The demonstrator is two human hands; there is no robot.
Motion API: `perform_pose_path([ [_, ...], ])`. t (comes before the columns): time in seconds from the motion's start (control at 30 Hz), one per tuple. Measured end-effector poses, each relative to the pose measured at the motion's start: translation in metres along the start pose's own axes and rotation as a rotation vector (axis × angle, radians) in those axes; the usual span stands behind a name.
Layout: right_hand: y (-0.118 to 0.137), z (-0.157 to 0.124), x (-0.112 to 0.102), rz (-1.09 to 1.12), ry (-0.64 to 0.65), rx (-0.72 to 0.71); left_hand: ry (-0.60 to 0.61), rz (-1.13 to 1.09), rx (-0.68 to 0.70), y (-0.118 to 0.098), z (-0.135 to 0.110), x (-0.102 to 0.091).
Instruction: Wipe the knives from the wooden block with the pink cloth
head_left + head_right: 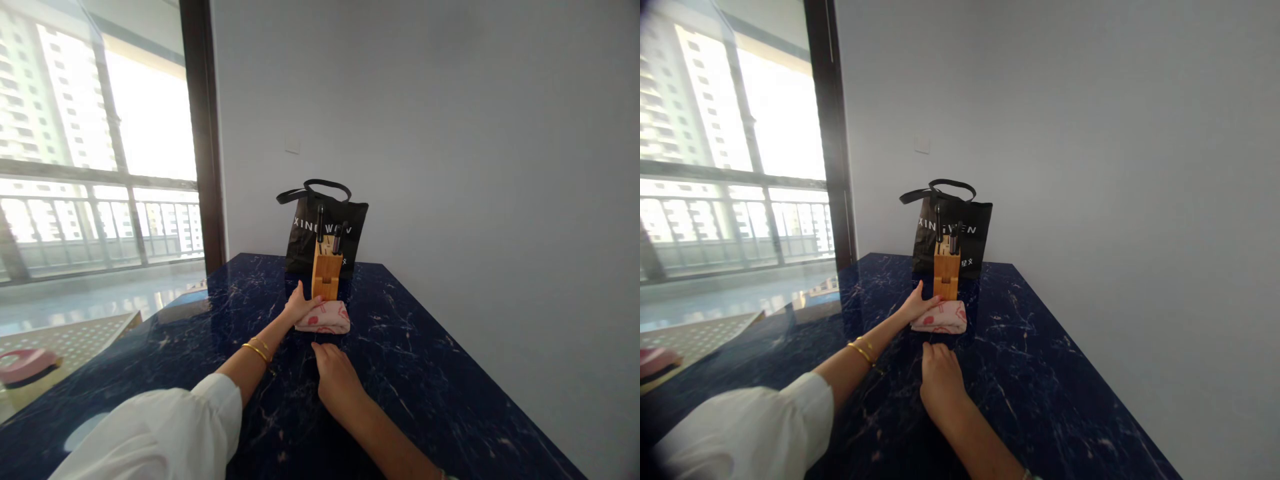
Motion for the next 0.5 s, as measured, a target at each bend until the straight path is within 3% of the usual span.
perform_pose_path([
  [0.13,0.016,0.000,-0.032,-0.129,0.048,0.007,-0.084,-0.020,-0.007,0.022,-0.011,-0.040],
  [0.3,0.093,-0.023,-0.091,-0.262,0.273,-0.175,-0.057,-0.063,0.080,0.020,-0.054,-0.078],
  [0.4,0.147,-0.036,-0.126,-0.123,0.145,-0.326,-0.025,-0.144,0.187,0.007,-0.082,-0.088],
  [0.5,0.173,-0.056,-0.120,0.064,0.027,-0.382,0.022,-0.212,0.193,0.003,-0.100,-0.090],
])
Point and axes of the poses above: each hand's wrist, its own z-axis towards the middle knuckle, its own x-axis out of the palm, y = z × x, the point moved 8 cm from there along z, towards the middle knuckle, and after that the axes turned 6 degrees about -y, right-handed, at the moved point
